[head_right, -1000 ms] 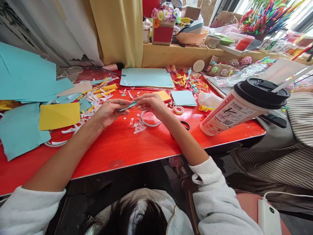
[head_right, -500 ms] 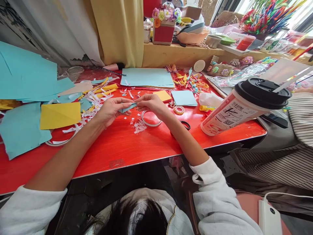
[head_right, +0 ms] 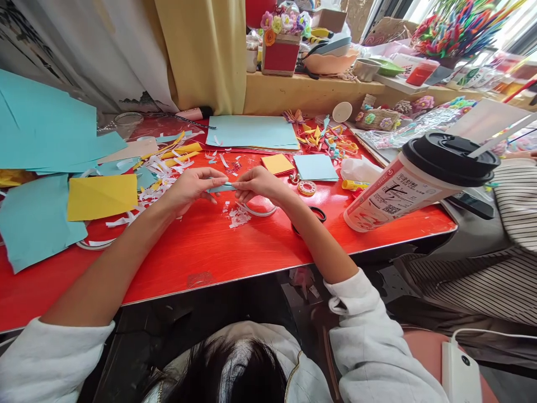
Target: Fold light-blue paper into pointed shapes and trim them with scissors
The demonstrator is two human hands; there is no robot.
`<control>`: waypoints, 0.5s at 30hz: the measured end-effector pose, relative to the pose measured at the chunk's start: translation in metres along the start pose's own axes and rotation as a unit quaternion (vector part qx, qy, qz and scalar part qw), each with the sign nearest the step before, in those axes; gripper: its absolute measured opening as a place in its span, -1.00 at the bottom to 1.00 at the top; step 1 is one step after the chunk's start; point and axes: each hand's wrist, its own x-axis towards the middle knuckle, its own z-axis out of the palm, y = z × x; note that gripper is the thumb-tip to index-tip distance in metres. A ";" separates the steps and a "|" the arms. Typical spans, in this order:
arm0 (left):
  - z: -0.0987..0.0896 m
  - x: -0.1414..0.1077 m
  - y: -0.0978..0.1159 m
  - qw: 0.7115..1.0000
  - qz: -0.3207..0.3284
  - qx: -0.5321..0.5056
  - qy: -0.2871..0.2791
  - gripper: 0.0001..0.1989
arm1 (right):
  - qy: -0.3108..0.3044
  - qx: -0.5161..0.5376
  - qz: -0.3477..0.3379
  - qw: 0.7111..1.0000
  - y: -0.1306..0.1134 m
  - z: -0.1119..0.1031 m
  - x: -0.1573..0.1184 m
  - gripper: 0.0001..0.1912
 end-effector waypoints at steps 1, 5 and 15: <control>-0.001 0.000 0.001 1.000 -0.003 -0.002 0.004 -0.75 | 0.007 0.000 -0.002 1.000 0.000 0.001 0.001 -0.81; -0.003 -0.001 0.005 1.000 -0.013 0.007 0.016 -0.77 | 0.022 0.002 -0.013 1.000 0.001 0.003 0.001 -0.82; -0.004 0.004 -0.002 0.995 0.042 0.083 0.026 -0.81 | -0.117 0.008 0.059 0.991 -0.004 0.002 -0.007 -0.79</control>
